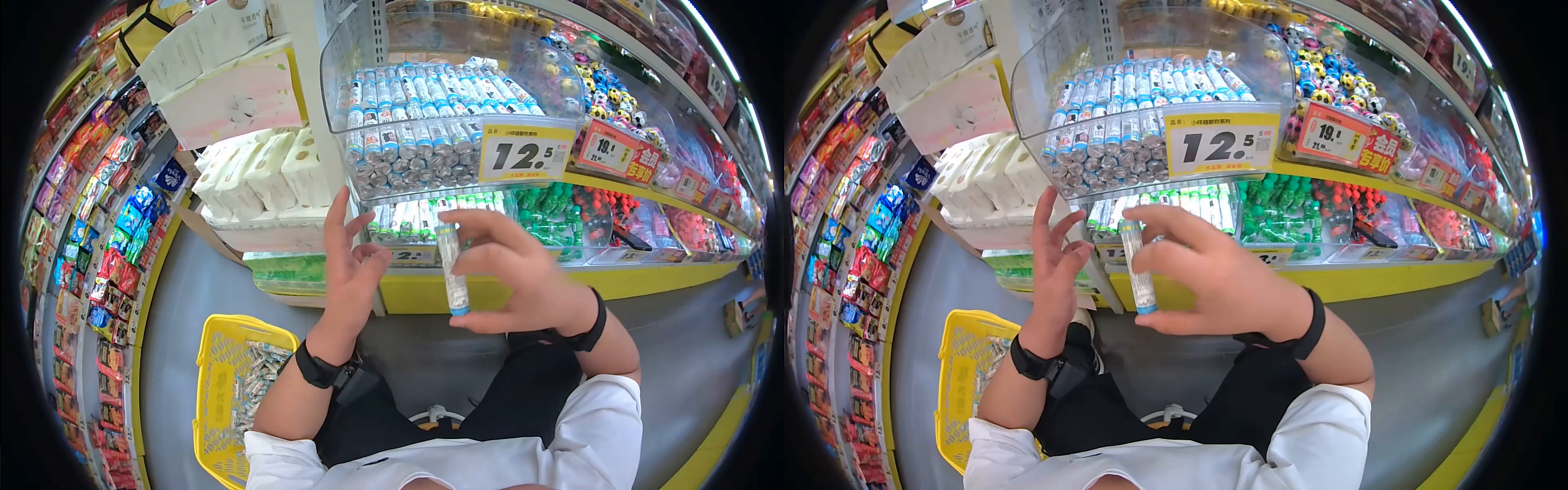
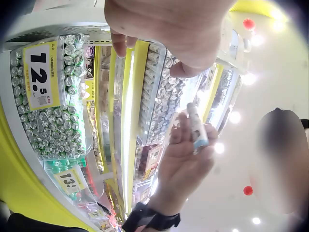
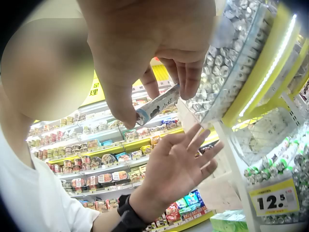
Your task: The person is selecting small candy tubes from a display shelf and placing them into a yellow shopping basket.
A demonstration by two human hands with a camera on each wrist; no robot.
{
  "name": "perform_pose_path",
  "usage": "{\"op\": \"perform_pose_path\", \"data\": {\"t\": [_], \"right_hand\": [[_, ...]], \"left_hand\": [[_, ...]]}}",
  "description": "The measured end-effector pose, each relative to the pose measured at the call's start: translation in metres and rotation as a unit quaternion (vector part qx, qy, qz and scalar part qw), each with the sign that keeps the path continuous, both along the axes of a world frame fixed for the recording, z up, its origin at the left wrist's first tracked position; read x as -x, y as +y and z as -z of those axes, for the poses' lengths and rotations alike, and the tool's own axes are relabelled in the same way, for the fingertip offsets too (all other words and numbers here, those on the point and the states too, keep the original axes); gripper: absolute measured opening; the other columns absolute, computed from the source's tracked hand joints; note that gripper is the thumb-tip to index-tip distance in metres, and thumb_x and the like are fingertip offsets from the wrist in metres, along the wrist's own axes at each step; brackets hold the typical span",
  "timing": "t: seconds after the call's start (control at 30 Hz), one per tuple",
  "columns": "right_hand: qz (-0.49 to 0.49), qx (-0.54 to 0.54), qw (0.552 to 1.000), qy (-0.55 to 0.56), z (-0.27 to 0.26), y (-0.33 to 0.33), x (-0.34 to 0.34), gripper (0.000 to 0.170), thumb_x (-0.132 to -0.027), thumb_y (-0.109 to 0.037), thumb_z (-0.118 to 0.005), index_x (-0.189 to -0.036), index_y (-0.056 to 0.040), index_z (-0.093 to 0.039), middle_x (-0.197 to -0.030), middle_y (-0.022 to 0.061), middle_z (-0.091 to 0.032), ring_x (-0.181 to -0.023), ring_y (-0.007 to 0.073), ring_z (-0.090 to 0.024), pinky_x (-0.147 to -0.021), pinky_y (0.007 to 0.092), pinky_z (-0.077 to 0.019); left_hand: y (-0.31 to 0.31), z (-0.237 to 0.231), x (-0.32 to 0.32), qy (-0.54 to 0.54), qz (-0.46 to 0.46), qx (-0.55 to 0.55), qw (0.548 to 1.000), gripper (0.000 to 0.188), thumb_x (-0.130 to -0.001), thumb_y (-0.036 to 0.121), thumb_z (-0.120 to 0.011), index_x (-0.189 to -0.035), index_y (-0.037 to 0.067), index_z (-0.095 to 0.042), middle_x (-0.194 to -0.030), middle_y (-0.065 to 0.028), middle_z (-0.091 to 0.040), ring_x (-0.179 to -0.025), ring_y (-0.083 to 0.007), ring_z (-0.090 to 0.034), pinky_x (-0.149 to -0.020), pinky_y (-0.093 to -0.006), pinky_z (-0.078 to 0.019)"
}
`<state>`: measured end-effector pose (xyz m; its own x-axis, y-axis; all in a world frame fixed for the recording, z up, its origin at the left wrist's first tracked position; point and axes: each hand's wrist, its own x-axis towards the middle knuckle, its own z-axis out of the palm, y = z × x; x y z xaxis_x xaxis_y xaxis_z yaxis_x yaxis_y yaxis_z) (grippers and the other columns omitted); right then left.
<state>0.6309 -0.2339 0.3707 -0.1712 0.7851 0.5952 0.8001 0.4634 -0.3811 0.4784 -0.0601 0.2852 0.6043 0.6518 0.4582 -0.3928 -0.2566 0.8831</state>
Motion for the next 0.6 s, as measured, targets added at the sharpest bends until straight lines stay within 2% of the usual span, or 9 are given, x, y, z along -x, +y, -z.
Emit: {"op": "perform_pose_path", "data": {"t": [0.07,0.17,0.3,0.4,0.47,0.53,0.57,0.6], "right_hand": [[-0.003,-0.03,0.999,-0.012,-0.023,0.003,-0.002,0.043,-0.066,-0.015,-0.083,-0.099,-0.0054,-0.058,-0.129,0.0183,-0.05,-0.099,0.03,-0.058,-0.084,0.0389,-0.0509],[-0.02,-0.066,0.997,-0.046,-0.057,0.012,-0.006,0.044,-0.066,-0.013,-0.084,-0.101,-0.0042,-0.059,-0.123,0.0157,-0.054,-0.101,0.0276,-0.058,-0.086,0.0362,-0.0497],[-0.035,-0.074,0.997,-0.006,-0.089,0.04,-0.011,0.045,-0.067,-0.013,-0.084,-0.103,-0.0027,-0.058,-0.109,0.0109,-0.058,-0.105,0.0236,-0.058,-0.089,0.0322,-0.0486],[0.049,0.006,0.997,-0.064,-0.122,0.065,-0.012,0.04,-0.073,-0.019,-0.081,-0.101,-0.0018,-0.057,-0.097,0.0103,-0.062,-0.098,0.0211,-0.063,-0.084,0.0305,-0.0507],[0.177,0.091,0.979,-0.041,-0.16,0.077,0.017,0.034,-0.076,-0.028,-0.072,-0.095,-0.0015,-0.062,-0.091,0.0146,-0.065,-0.089,0.0274,-0.064,-0.078,0.0372,-0.0496],[0.212,0.081,0.971,-0.079,-0.168,0.085,0.017,0.038,-0.076,-0.035,-0.069,-0.093,-0.0017,-0.065,-0.089,0.0161,-0.067,-0.085,0.03,-0.064,-0.076,0.04,-0.0491],[0.183,0.028,0.974,-0.129,-0.16,0.091,0.003,0.041,-0.074,-0.037,-0.071,-0.094,-0.0019,-0.065,-0.089,0.0156,-0.067,-0.085,0.0294,-0.064,-0.076,0.0394,-0.0491],[0.169,0.027,0.973,-0.154,-0.163,0.1,-0.005,0.043,-0.073,-0.039,-0.072,-0.095,-0.0022,-0.065,-0.089,0.0154,-0.067,-0.086,0.0291,-0.064,-0.076,0.0392,-0.0491]], "left_hand": [[0.003,0.001,-0.002,0.01,0.022,-0.031,0.999,0.09,-0.078,0.001,-0.059,-0.155,0.012,-0.013,-0.158,-0.0064,-0.017,-0.129,-0.0256,-0.04,-0.088,-0.0316,-0.0451],[0.001,0.005,-0.006,-0.006,0.028,-0.042,0.999,0.091,-0.078,0.001,-0.059,-0.155,0.012,-0.012,-0.158,-0.0078,-0.017,-0.129,-0.0252,-0.04,-0.087,-0.0311,-0.0451],[-0.001,0.007,-0.009,-0.018,0.032,-0.035,0.999,0.092,-0.077,-0.001,-0.058,-0.155,0.011,-0.011,-0.159,-0.0089,-0.016,-0.127,-0.0243,-0.04,-0.086,-0.0298,-0.0452],[-0.002,0.007,-0.009,-0.018,0.032,-0.036,0.999,0.09,-0.078,-0.001,-0.056,-0.155,0.011,-0.012,-0.159,-0.0089,-0.016,-0.126,-0.0238,-0.042,-0.086,-0.0291,-0.045],[-0.006,0.005,-0.009,-0.016,0.031,-0.033,0.999,0.086,-0.079,0.001,-0.052,-0.155,0.011,-0.013,-0.159,-0.0079,-0.016,-0.126,-0.0236,-0.042,-0.088,-0.0293,-0.0438],[-0.007,0.006,-0.009,-0.02,0.029,-0.034,0.999,0.086,-0.079,0.001,-0.052,-0.155,0.011,-0.013,-0.159,-0.0079,-0.016,-0.124,-0.0233,-0.044,-0.087,-0.029,-0.044],[-0.007,0.006,-0.009,-0.022,0.028,-0.035,0.999,0.086,-0.079,0.0,-0.052,-0.155,0.011,-0.013,-0.159,-0.008,-0.016,-0.123,-0.0232,-0.045,-0.087,-0.0288,-0.0442],[-0.006,0.007,-0.01,-0.029,0.031,-0.036,0.998,0.088,-0.078,-0.001,-0.053,-0.155,0.011,-0.012,-0.159,-0.009,-0.016,-0.122,-0.0231,-0.045,-0.085,-0.0286,-0.0449]]}}
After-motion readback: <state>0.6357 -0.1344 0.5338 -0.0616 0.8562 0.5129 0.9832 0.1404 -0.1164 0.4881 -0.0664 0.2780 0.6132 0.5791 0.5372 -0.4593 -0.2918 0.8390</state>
